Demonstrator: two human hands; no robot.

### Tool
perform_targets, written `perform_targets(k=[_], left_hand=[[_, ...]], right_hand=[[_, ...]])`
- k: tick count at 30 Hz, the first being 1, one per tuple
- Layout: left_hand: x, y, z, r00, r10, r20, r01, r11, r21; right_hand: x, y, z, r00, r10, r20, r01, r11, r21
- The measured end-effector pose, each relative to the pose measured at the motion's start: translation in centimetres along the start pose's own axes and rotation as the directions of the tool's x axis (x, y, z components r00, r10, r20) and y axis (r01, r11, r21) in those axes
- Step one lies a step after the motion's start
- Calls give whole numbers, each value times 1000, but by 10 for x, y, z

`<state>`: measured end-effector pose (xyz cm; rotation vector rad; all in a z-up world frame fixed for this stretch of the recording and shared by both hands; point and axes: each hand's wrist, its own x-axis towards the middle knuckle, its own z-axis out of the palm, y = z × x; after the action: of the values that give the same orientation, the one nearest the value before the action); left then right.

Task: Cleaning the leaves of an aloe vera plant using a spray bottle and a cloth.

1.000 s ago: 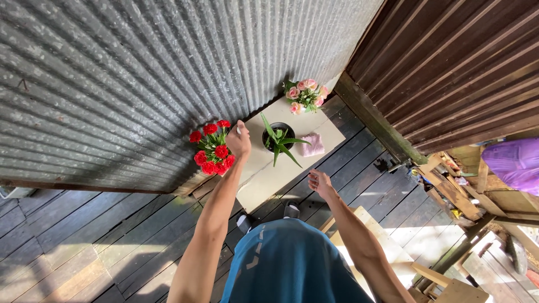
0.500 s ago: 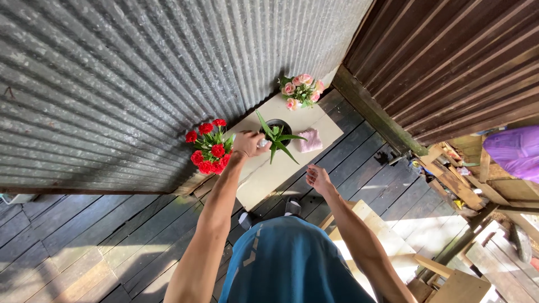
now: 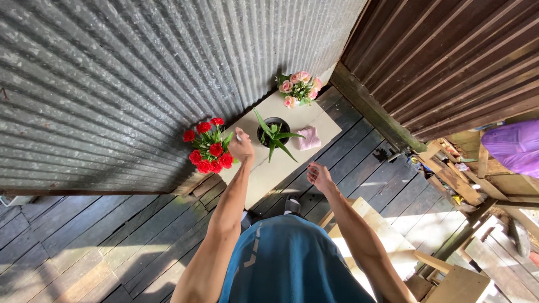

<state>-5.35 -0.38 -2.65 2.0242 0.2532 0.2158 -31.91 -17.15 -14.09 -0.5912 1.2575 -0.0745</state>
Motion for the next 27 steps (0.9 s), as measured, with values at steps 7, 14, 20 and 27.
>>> perform_targets(k=[7,14,20,27], left_hand=[[12,-30,-15,473,801,368,-839,537,-91],[10,-27,-12,515,727,453,-797,601,-57],[0,-8,-13,786,574,229,-603,794,80],[24,-6,-22,56,916,398,-970,144,-196]], right_hand=[[-9,1,1,1000,9,-10,-9,1000,15],[-6,4,-1,1000,-5,-8,5,1000,-7],[3,14,-7,1000,13,-11,-13,1000,16],[-2,4,-8,1000,-4,-28,4,1000,11]])
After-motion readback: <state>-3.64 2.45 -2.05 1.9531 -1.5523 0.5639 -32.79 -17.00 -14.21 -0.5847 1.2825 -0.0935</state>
